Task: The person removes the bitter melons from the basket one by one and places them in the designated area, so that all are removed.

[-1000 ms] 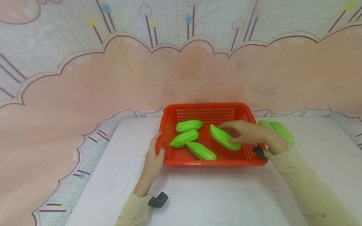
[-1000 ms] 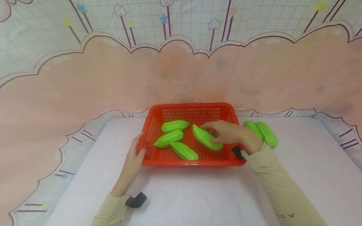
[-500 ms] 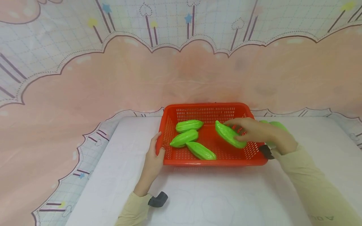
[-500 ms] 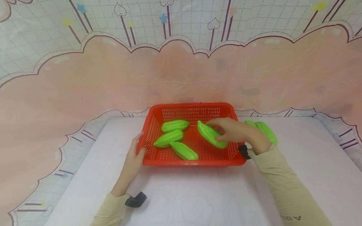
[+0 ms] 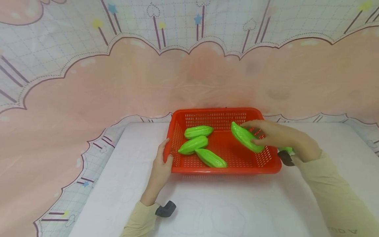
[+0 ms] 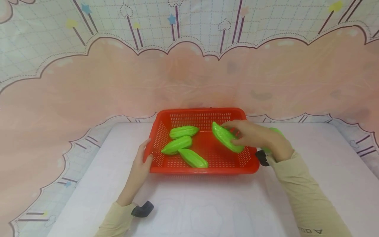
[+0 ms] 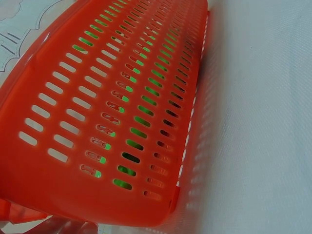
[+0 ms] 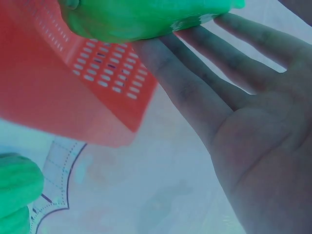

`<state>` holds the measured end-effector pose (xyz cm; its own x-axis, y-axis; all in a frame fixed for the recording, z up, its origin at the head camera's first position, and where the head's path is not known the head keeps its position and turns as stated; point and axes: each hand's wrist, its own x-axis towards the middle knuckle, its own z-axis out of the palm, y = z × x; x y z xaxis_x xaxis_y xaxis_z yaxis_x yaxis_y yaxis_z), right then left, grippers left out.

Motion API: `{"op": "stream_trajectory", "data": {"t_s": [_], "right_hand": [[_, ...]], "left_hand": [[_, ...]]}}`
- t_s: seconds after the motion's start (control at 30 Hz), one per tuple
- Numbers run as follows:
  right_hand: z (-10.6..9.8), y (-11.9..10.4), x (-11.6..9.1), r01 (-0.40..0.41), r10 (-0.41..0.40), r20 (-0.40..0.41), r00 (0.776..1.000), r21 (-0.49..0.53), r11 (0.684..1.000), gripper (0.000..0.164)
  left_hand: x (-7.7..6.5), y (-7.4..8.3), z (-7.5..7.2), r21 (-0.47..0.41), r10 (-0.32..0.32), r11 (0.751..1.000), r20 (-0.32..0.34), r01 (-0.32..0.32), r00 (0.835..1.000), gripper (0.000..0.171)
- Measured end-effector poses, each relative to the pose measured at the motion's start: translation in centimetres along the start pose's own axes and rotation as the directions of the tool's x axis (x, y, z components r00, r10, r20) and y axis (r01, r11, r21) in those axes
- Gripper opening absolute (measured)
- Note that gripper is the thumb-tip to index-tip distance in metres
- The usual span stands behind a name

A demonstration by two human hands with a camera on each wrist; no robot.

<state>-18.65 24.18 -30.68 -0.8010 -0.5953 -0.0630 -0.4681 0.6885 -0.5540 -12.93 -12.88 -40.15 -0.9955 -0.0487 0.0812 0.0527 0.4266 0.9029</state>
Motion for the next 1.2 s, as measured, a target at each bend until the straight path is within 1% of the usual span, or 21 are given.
{"op": "stream_trajectory", "data": {"t_s": [0.23,0.43,0.7,0.8,1.0,1.2], "right_hand": [[-0.5,0.2,-0.3,0.018,-0.018,-0.017,1.000,-0.030,0.999,0.052],[-1.1,0.2,-0.8,-0.003,0.001,-0.031,1.000,-0.050,0.999,0.053],[-1.6,0.5,-1.1,0.017,-0.018,-0.052,0.999,-0.022,1.000,0.051],[-1.6,0.5,-1.3,0.009,-0.009,-0.056,0.998,-0.011,1.000,0.051],[-2.0,0.5,-1.8,-0.016,0.014,-0.072,0.997,-0.022,1.000,0.054],[-2.5,0.6,-2.3,-0.005,0.004,-0.084,0.996,-0.013,1.000,0.054]], "left_hand": [[0.0,-0.1,0.1,0.012,0.014,1.000,-0.006,-0.014,1.000,0.059],[0.0,-0.2,0.1,0.003,0.010,1.000,-0.001,-0.010,1.000,0.058],[0.1,-0.3,0.0,-0.007,0.014,1.000,0.002,-0.014,1.000,0.058],[0.1,-0.3,0.0,-0.006,0.013,1.000,0.004,-0.013,1.000,0.058],[0.0,-0.3,0.0,-0.012,0.012,1.000,0.010,-0.011,1.000,0.058],[0.0,-0.2,-0.1,-0.007,0.014,1.000,0.007,-0.014,1.000,0.059]]}}
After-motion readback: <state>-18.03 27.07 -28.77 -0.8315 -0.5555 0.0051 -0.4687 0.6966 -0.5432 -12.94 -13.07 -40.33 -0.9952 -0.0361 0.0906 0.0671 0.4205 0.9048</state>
